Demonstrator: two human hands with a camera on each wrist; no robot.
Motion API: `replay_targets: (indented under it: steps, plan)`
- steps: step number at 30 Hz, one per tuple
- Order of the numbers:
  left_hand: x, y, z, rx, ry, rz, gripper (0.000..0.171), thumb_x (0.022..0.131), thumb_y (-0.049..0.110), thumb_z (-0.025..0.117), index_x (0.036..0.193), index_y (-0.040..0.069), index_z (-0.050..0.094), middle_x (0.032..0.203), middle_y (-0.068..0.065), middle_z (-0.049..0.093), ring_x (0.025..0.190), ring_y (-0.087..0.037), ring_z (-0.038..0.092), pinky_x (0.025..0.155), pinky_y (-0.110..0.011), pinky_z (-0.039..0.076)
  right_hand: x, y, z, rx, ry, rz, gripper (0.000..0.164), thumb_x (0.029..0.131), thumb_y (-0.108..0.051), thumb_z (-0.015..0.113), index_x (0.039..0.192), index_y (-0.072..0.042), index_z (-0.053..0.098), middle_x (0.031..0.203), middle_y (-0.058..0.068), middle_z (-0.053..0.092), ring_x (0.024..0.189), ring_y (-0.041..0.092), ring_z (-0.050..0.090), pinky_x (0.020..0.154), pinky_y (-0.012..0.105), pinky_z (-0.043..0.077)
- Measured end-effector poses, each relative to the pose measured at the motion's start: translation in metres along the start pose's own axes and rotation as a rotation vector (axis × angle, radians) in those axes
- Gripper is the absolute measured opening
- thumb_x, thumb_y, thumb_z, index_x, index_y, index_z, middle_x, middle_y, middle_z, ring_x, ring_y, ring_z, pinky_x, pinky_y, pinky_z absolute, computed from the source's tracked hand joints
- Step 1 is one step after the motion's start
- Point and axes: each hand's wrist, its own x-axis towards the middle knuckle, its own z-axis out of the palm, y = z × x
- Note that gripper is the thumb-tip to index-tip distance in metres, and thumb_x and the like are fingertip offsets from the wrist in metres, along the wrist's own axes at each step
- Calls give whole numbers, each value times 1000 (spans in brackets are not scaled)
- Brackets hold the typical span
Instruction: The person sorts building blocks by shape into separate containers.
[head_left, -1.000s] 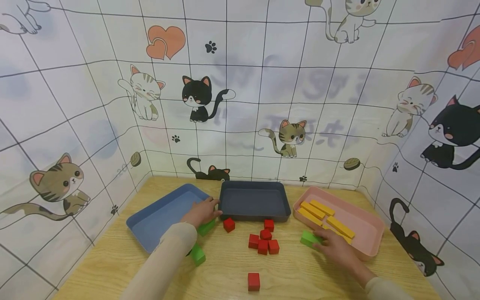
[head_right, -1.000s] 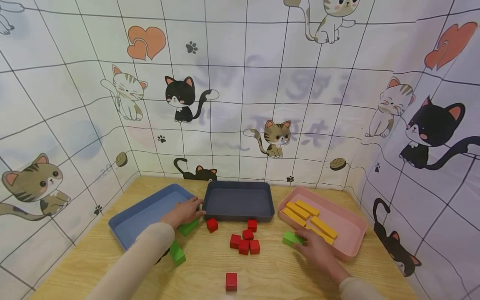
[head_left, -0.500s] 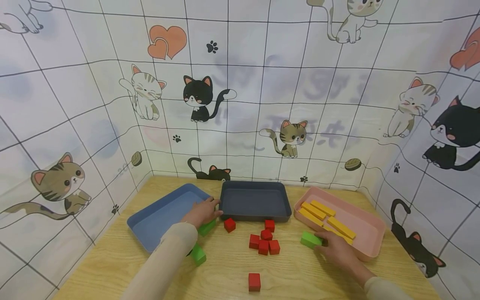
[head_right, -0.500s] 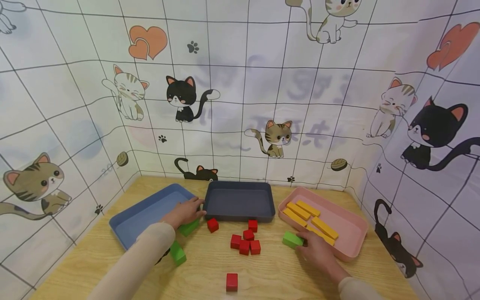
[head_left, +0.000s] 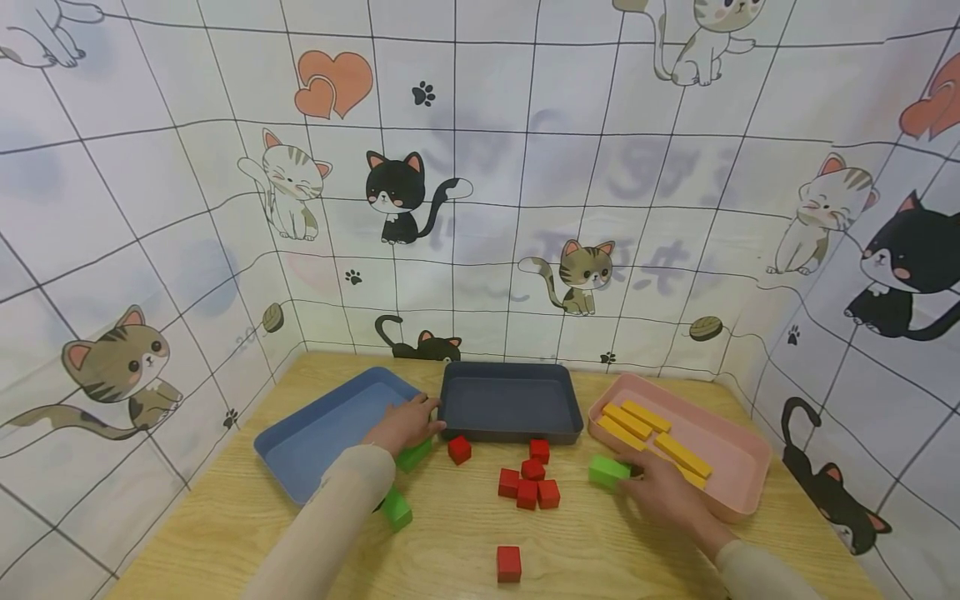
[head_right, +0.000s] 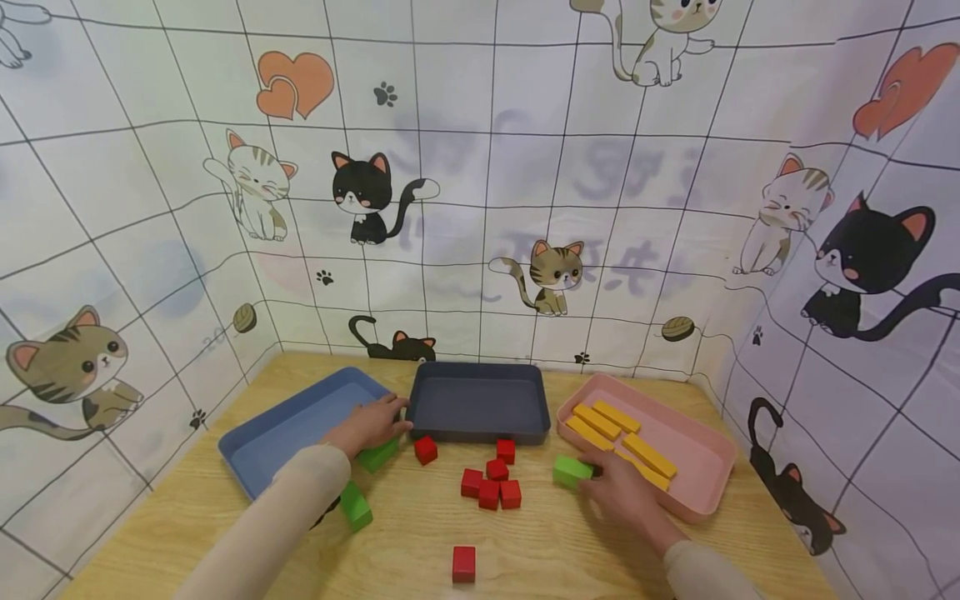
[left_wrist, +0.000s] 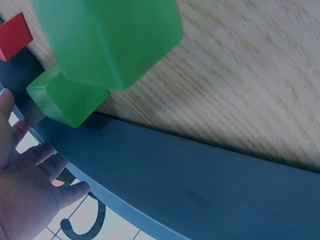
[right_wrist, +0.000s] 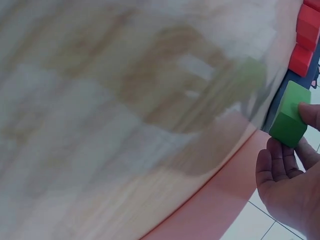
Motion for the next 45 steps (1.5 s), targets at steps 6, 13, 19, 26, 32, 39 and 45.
replay_targets:
  steps: [6, 13, 19, 26, 32, 39, 45]
  plan:
    - [1, -2, 1, 7, -6, 1, 56, 102, 41, 54, 150, 15, 43, 157, -17, 33, 140, -39, 37, 110, -68, 20, 11, -12, 1, 7, 18, -50, 39, 86, -10, 72, 124, -1, 68, 110, 9, 68, 90, 17, 61, 74, 35, 50]
    - [-1, -2, 1, -5, -5, -5, 56, 102, 41, 54, 151, 15, 42, 157, -17, 32, 141, -38, 36, 111, -68, 19, 26, -23, 4, 37, 38, -85, 43, 88, -12, 73, 128, 1, 65, 115, 13, 68, 91, 21, 64, 71, 34, 50]
    - [1, -4, 1, -5, -1, -8, 56, 102, 41, 54, 150, 15, 43, 158, -17, 32, 140, -39, 36, 111, -68, 19, 40, -33, 6, 51, 68, -82, 38, 88, -16, 73, 123, -3, 68, 106, 6, 69, 88, 18, 62, 74, 35, 48]
    - [-2, -4, -1, -1, 1, 0, 56, 102, 40, 55, 150, 14, 43, 157, -17, 32, 138, -41, 39, 109, -69, 20, 58, -47, 9, 69, 64, -93, 31, 89, -14, 71, 117, -2, 69, 101, 5, 66, 84, 18, 58, 74, 36, 48]
    - [-2, -2, -1, 12, 5, 10, 56, 102, 41, 54, 150, 15, 43, 157, -17, 33, 138, -41, 39, 108, -69, 22, 73, -58, 13, 111, 39, -89, 26, 89, -12, 70, 114, -3, 69, 96, 6, 66, 81, 19, 57, 72, 33, 47]
    - [-3, 0, -3, 14, 8, 8, 55, 102, 41, 54, 149, 15, 44, 157, -17, 32, 138, -41, 39, 109, -69, 22, 91, -71, 21, 110, 38, -71, 35, 90, -14, 69, 123, -3, 66, 105, 9, 65, 85, 21, 57, 73, 34, 49]
    - [-4, 0, -3, 16, 7, 10, 55, 102, 40, 54, 149, 14, 44, 157, -18, 33, 137, -41, 40, 109, -69, 22, 105, -80, 30, 58, 58, -68, 42, 89, -16, 70, 127, -1, 64, 107, 11, 65, 86, 22, 58, 76, 38, 51]
